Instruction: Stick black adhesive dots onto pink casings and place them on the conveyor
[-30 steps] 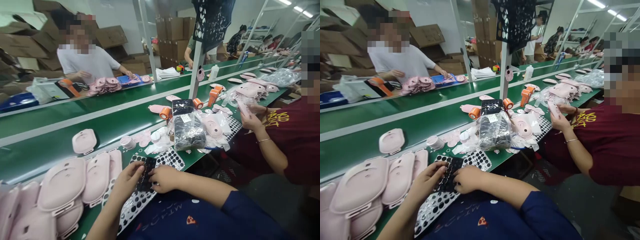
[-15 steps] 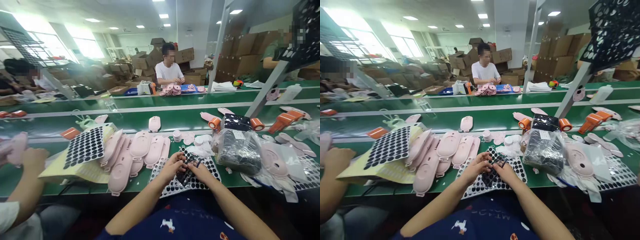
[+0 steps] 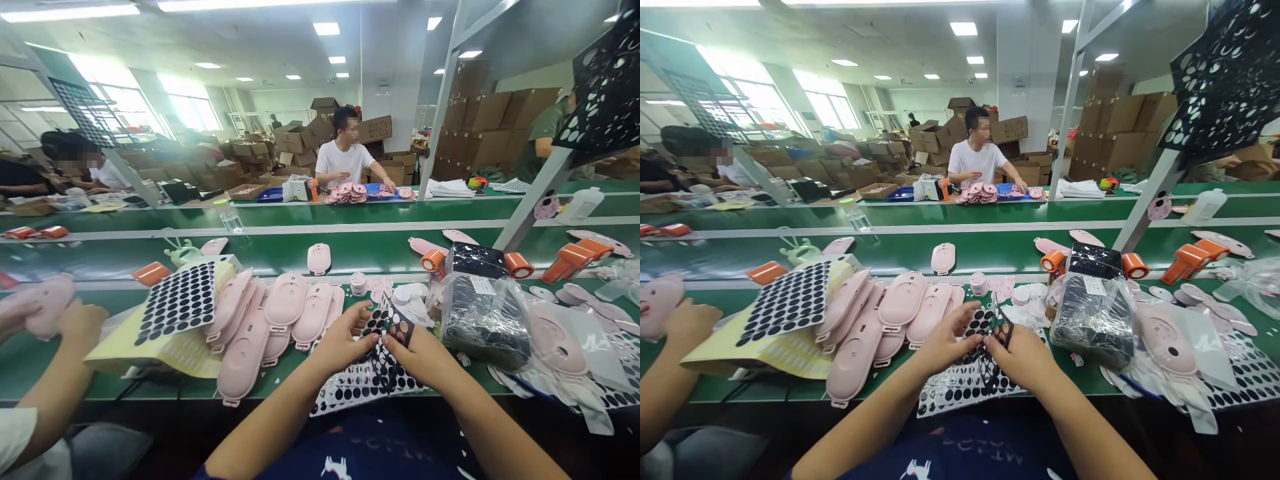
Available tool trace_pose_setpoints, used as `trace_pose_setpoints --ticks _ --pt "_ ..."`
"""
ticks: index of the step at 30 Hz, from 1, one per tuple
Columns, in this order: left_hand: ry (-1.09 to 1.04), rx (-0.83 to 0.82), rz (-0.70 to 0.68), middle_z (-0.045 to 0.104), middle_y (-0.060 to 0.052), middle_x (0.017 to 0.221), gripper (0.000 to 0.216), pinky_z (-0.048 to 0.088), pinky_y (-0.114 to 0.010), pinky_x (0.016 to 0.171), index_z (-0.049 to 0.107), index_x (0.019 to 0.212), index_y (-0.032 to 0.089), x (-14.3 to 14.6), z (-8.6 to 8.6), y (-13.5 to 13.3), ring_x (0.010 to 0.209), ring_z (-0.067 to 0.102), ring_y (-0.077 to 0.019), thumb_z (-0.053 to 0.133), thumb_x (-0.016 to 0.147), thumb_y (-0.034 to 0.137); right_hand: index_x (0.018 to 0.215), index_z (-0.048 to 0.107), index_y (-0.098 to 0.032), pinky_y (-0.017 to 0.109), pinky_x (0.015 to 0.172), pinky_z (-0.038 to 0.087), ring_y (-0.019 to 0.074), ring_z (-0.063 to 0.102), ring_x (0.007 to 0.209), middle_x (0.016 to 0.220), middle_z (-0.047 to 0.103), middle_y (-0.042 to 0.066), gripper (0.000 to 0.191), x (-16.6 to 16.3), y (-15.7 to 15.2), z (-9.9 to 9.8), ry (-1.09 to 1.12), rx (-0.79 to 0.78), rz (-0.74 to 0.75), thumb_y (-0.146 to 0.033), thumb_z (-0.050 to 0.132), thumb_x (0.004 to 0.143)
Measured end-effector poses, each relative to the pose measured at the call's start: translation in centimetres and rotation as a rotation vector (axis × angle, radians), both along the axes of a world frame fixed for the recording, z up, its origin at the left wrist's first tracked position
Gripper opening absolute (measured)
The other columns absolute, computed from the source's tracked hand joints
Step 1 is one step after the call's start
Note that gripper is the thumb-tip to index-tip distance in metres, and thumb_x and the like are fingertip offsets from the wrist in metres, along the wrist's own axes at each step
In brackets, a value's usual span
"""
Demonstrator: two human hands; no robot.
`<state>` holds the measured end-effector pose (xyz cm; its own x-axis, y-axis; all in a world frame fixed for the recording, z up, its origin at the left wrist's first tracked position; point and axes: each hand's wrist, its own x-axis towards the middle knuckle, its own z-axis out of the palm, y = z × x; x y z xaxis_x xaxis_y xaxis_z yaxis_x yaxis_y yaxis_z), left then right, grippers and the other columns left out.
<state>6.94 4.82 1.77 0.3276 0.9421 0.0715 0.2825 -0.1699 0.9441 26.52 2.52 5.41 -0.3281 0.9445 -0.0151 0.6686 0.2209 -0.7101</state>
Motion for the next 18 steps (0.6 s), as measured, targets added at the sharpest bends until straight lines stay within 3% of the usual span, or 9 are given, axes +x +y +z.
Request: trace_pose_setpoints --ticks 3,6,9,12,15,18 --pt "-0.056 -0.039 -0.106 0.072 -0.01 0.102 0.038 0.051 -0.036 0.087 0.07 0.104 0.015 0.2 0.3 -0.1 0.097 0.064 -0.0239 0.068 0.085 0.047 0.071 0.055 -0.021 0.029 0.065 0.035 0.0167 0.051 0.069 0.073 0.061 0.002 0.03 0.0 0.2 0.2 -0.007 -0.015 0.009 -0.042 0.047 0.093" --pt "-0.205 -0.162 -0.026 0.071 -0.006 0.084 0.042 0.049 -0.031 0.075 0.069 0.085 0.014 -0.1 0.4 0.1 0.08 0.062 -0.019 0.074 0.078 0.055 0.069 0.051 -0.022 0.03 0.064 0.035 0.0161 0.049 0.066 0.067 0.056 0.0 0.036 0.6 0.6 -0.4 0.098 -0.003 0.008 -0.051 0.047 0.09" --pt "-0.449 -0.403 0.014 0.07 -0.004 0.076 0.051 0.05 -0.029 0.068 0.066 0.084 0.014 -0.8 0.2 0.6 0.07 0.064 -0.0165 0.087 0.063 0.055 0.069 0.054 -0.021 0.032 0.065 0.039 0.0162 0.049 0.065 0.064 0.053 -0.001 0.043 1.6 1.1 -1.2 0.28 -0.04 -0.027 -0.062 0.053 0.085" --pt "-0.615 -0.575 0.047 0.074 -0.006 0.077 0.054 0.055 -0.031 0.067 0.067 0.088 0.013 -1.7 0.0 1.0 0.069 0.07 -0.0193 0.095 0.055 0.045 0.075 0.061 -0.02 0.037 0.079 0.048 0.0199 0.06 0.077 0.08 0.067 0.004 0.048 2.4 1.6 -1.7 0.511 -0.124 -0.111 -0.068 0.067 0.076" --pt "-0.699 -0.648 0.048 0.076 -0.008 0.081 0.049 0.059 -0.031 0.067 0.067 0.095 0.011 -2.2 -0.4 1.2 0.071 0.074 -0.0207 0.094 0.059 0.033 0.075 0.062 -0.02 0.043 0.095 0.05 0.0258 0.068 0.099 0.104 0.073 0.01 0.052 2.7 1.8 -2.0 0.724 -0.234 -0.151 -0.069 0.079 0.068" --pt "-0.74 -0.694 0.002 0.077 -0.009 0.086 0.044 0.061 -0.032 0.07 0.067 0.1 0.01 -2.4 -1.1 1.1 0.078 0.076 -0.0227 0.09 0.066 0.027 0.073 0.061 -0.021 0.046 0.098 0.053 0.0273 0.07 0.104 0.107 0.073 0.009 0.052 2.8 1.6 -2.4 0.859 -0.365 -0.145 -0.066 0.085 0.064"
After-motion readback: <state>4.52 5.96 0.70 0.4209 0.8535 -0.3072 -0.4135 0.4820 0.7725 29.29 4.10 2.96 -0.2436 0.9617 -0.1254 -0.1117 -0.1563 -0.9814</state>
